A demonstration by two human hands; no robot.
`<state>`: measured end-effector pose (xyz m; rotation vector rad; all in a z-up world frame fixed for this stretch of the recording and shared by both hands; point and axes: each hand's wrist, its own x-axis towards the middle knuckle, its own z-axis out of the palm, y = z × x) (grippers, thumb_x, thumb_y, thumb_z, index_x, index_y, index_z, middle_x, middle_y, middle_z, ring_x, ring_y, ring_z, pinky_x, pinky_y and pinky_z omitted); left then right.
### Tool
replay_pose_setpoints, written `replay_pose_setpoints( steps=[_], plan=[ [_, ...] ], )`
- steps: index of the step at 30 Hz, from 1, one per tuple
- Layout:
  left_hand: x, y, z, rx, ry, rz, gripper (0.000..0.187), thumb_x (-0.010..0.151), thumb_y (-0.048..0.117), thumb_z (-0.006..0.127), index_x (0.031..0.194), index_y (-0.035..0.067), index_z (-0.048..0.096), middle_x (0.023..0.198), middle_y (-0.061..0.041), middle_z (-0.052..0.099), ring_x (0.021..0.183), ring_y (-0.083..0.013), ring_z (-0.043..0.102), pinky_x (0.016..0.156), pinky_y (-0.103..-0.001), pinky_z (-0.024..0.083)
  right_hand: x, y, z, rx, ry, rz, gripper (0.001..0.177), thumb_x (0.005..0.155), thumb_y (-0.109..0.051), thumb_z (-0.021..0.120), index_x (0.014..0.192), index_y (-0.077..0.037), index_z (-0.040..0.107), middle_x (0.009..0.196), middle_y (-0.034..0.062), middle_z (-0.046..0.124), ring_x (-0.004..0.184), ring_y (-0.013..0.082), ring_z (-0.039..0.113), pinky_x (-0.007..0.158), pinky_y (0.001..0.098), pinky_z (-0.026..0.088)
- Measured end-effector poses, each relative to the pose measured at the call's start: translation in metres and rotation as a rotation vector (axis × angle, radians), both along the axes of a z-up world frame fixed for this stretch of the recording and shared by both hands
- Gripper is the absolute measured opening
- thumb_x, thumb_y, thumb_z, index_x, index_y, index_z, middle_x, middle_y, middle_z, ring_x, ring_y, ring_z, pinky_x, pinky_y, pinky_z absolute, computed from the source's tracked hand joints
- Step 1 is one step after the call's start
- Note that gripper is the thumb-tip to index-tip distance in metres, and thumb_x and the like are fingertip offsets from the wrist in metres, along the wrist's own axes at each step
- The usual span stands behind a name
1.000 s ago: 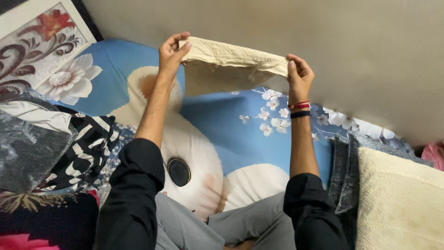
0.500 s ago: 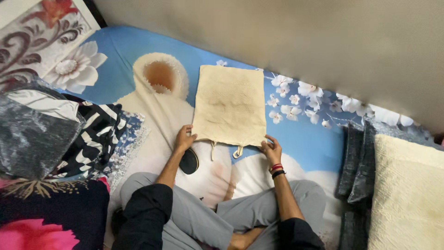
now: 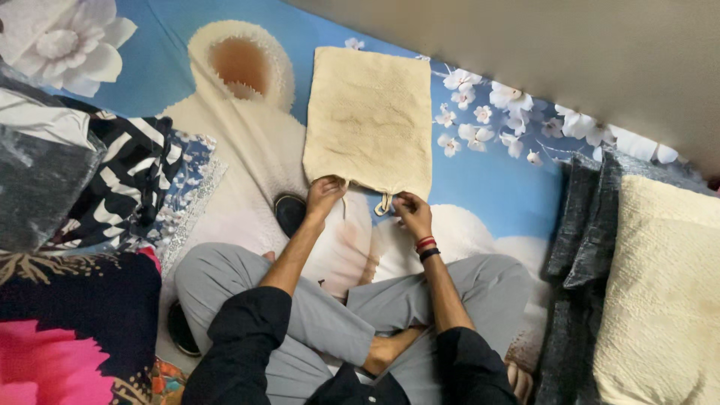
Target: The person inserts pillows into drawstring pillowcases, folds the pillowcases over the pillows, and ties the drawstrings to secure them. The person handles two pillows and two pillowcases, completing the task for each item sequentially.
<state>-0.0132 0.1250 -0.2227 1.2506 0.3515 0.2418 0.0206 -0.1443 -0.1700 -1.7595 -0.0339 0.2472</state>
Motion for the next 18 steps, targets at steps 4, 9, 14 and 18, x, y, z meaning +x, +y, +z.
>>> replay_pose_setpoints(
  steps=[4, 9, 14, 18],
  plan=[
    [-0.008, -0.013, 0.022, 0.449, 0.009, 0.03, 0.053, 0.075, 0.012, 0.086, 0.122, 0.006, 0.063, 0.12, -0.013, 0.064, 0.092, -0.0183, 0.069, 0.077, -0.03, 0.057, -0.019, 0.026, 0.043, -0.62, -0.262, -0.014, 0.035, 0.087, -0.037, 0.081, 0.102, -0.007, 0.074, 0.084, 0.0113, 0.076, 0.076, 0.0241, 0.072, 0.07, 0.037, 0.055],
    [-0.014, -0.023, 0.041, 0.808, -0.162, 0.11, 0.05, 0.074, 0.013, 0.089, 0.119, 0.007, 0.067, 0.119, -0.018, 0.057, 0.088, -0.0237, 0.063, 0.081, -0.033, 0.056, -0.018, 0.03, 0.024, -0.497, -0.595, -0.044, 0.024, 0.096, -0.031, 0.075, 0.096, -0.008, 0.072, 0.087, 0.0093, 0.074, 0.078, 0.0229, 0.071, 0.072, 0.0353, 0.055],
    [-0.014, -0.021, 0.039, 0.942, -0.117, 0.065, 0.029, 0.088, 0.019, 0.085, 0.112, 0.008, 0.072, 0.107, -0.011, 0.065, 0.104, -0.0287, 0.061, 0.097, -0.041, 0.051, -0.012, 0.018, 0.015, 0.329, -0.119, 0.017, 0.025, 0.102, -0.025, 0.061, 0.12, -0.008, 0.06, 0.093, 0.0048, 0.075, 0.082, 0.0105, 0.069, 0.073, 0.0261, 0.054],
    [-0.028, -0.025, 0.071, 1.121, -0.143, 0.042, 0.025, 0.084, 0.019, 0.084, 0.1, 0.005, 0.072, 0.121, -0.027, 0.05, 0.109, -0.0437, 0.054, 0.092, -0.049, 0.047, -0.014, 0.017, 0.023, 0.295, -0.038, -0.039, 0.029, 0.106, -0.024, 0.063, 0.123, 0.0, 0.068, 0.086, 0.0135, 0.068, 0.068, 0.0092, 0.058, 0.059, 0.0241, 0.046]
  ],
)
